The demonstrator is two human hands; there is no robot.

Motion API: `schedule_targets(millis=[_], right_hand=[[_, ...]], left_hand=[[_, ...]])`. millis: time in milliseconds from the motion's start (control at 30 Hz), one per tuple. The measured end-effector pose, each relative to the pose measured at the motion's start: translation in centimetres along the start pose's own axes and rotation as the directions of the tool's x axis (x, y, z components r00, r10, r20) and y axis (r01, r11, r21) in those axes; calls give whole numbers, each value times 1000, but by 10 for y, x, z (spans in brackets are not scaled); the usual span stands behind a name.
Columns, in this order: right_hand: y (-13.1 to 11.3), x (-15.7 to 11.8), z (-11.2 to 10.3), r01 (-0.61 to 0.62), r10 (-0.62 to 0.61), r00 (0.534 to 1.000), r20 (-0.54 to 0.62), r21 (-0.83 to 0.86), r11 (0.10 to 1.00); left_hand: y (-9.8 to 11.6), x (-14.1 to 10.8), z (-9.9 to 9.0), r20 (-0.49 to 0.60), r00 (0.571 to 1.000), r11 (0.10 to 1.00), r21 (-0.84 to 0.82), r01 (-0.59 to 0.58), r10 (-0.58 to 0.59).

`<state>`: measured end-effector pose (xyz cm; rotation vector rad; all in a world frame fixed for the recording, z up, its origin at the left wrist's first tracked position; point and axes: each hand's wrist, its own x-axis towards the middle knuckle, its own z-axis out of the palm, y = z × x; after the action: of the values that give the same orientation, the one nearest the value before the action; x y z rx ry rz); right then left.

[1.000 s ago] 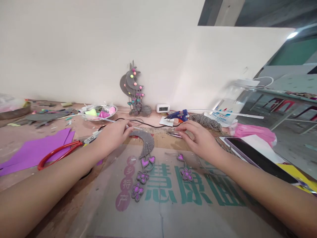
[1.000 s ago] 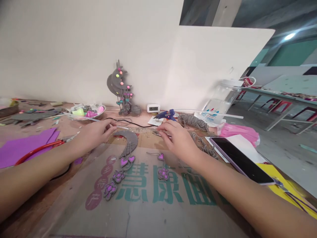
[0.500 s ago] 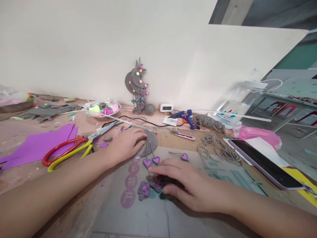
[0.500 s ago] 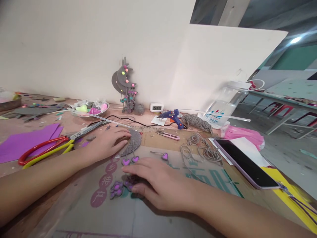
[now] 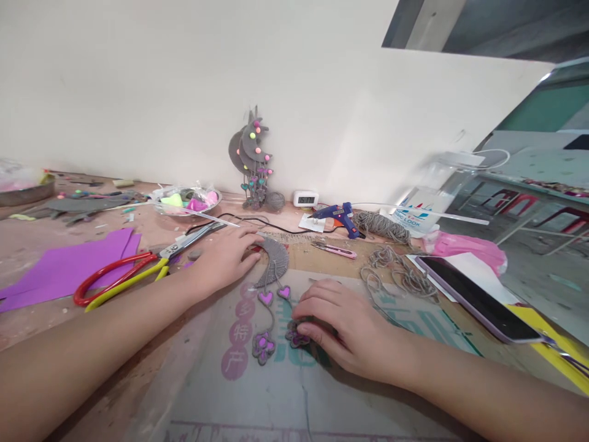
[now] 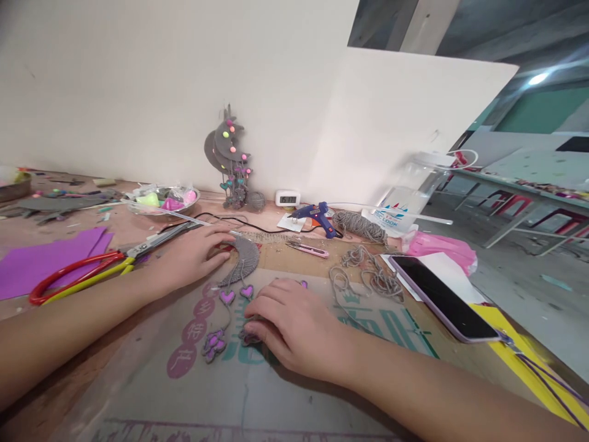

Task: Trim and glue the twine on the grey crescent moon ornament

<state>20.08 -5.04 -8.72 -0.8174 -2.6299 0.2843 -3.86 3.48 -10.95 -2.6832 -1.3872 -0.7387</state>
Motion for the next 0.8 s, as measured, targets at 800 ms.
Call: schedule_targets(millis=[800], right_hand=[[124,2,-28,-295,261,954,-147,-304,906]], left_hand=[[11,3,4,7,985,954,-247,169,-172]])
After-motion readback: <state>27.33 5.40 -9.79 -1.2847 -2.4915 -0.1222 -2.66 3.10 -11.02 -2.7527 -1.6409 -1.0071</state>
